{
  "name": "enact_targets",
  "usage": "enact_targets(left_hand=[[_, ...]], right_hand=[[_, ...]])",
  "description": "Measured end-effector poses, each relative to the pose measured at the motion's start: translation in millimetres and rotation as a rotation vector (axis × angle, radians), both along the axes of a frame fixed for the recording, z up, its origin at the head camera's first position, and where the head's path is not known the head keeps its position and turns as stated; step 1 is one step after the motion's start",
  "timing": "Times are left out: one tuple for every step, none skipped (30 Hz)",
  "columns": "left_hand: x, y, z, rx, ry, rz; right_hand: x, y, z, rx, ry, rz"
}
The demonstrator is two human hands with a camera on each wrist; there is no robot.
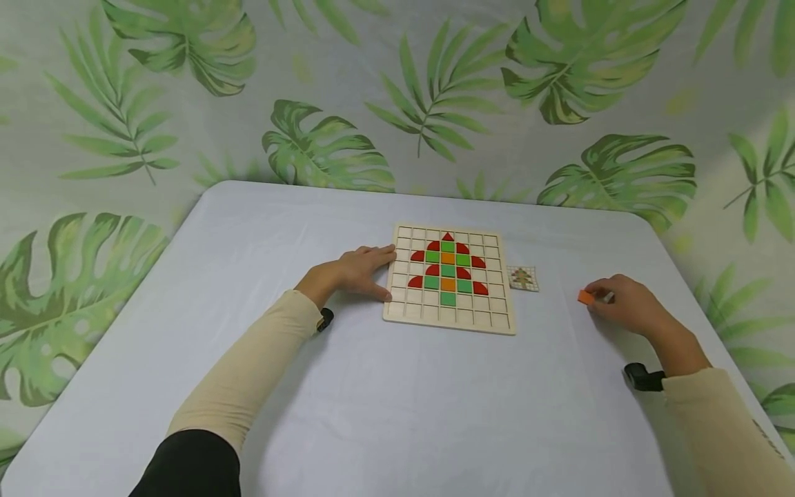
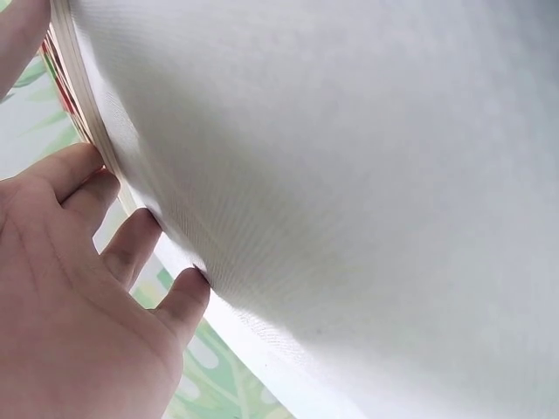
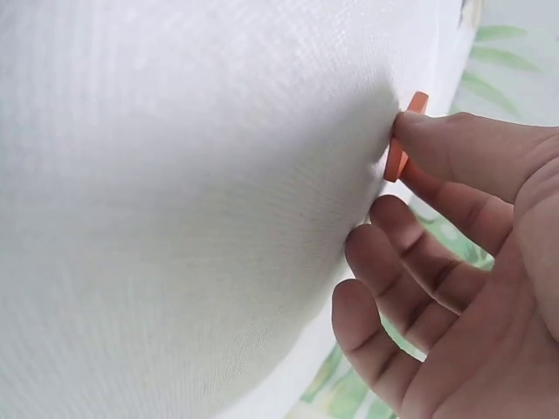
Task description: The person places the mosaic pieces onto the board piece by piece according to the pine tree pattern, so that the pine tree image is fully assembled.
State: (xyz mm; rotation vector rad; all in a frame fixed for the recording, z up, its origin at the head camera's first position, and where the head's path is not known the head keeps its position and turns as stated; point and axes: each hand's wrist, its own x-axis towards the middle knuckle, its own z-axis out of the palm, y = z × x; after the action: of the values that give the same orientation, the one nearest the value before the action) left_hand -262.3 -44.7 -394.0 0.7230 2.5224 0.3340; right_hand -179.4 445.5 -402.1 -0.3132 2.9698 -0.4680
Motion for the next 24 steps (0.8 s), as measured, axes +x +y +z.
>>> enact_targets(left_hand=[[0.2, 0.0, 0.1, 0.001, 0.001, -0.001], [0.3, 0.0, 0.1, 0.002, 0.002, -0.001], [0.3, 0.1, 0.0, 0.004, 0.002, -0.002], [0.3, 0.1, -0.2, 0.004, 0.003, -0.003], [0.3, 0.2, -0.4, 0.006, 0.003, -0.004], [0.2, 0.2, -0.6, 0.006, 0.001, -0.003], [0.0, 0.1, -0.8, 0.005, 0.002, -0.003], [-0.3, 0.1, -1.3, 0.002, 0.003, -0.004], [-0.6, 0.0, -1.8, 0.0, 0.004, -0.004], [-0.8, 0.0, -2.1, -0.002, 0.005, -0.004], [-0.8, -0.1, -2.3, -0.003, 0.005, -0.004], [-0.9, -0.2, -2.5, -0.004, 0.006, -0.005], [-1.0, -0.1, -2.7, -0.002, 0.006, -0.005], [-1.0, 0.0, -2.9, -0.001, 0.005, -0.004], [-0.9, 0.1, -2.9, 0.0, 0.004, -0.004], [-0.8, 0.3, -2.7, 0.001, 0.003, -0.004], [-0.6, 0.4, -2.6, 0.003, 0.002, -0.004], [-0.6, 0.6, -2.6, 0.005, 0.001, -0.004], [-0.6, 0.7, -2.5, 0.007, -0.001, -0.003], [-0.5, 0.7, -2.2, 0.009, -0.003, -0.002], [-0.3, 0.6, -1.8, 0.01, -0.003, -0.001], [-0.1, 0.5, -1.2, 0.014, -0.007, 0.003], [-0.1, 0.2, -1.0, 0.018, -0.009, 0.004], [-0.3, -0.2, -0.6, 0.022, -0.01, 0.006]], right_hand=[[-0.2, -0.4, 0.2, 0.003, 0.0, -0.004], [-0.2, -1.0, 0.3, 0.004, 0.002, -0.012], [-0.1, -1.9, 0.2, 0.006, 0.005, -0.023], [0.1, -3.1, 0.2, 0.006, 0.01, -0.034], [0.4, -4.9, 0.5, 0.008, 0.017, -0.044], [0.7, -7.2, 0.7, 0.008, 0.027, -0.052], [1.1, -9.9, 1.1, 0.007, 0.037, -0.055], [1.8, -13.4, 1.5, 0.004, 0.05, -0.058], [2.3, -17.2, 2.2, 0.004, 0.063, -0.055], [3.0, -21.1, 3.2, 0.002, 0.075, -0.048], [3.8, -25.3, 4.5, 0.001, 0.087, -0.039], [4.5, -29.3, 5.8, -0.001, 0.095, -0.032], [5.5, -33.3, 7.4, -0.005, 0.101, -0.023], [6.5, -37.3, 8.9, -0.009, 0.106, -0.015], [7.5, -41.4, 10.4, -0.012, 0.109, -0.006], [8.5, -45.7, 11.9, -0.015, 0.111, 0.001], [9.4, -50.3, 13.3, -0.016, 0.11, 0.006], [10.4, -54.9, 14.4, -0.017, 0.11, 0.012], [11.4, -59.6, 15.4, -0.019, 0.113, 0.022], [12.2, -65.0, 16.2, -0.017, 0.115, 0.031], [12.9, -71.0, 17.2, -0.017, 0.117, 0.043], [13.6, -77.5, 18.2, -0.017, 0.122, 0.061], [14.4, -84.5, 19.1, -0.016, 0.132, 0.082], [15.1, -91.8, 19.7, -0.016, 0.146, 0.109]])
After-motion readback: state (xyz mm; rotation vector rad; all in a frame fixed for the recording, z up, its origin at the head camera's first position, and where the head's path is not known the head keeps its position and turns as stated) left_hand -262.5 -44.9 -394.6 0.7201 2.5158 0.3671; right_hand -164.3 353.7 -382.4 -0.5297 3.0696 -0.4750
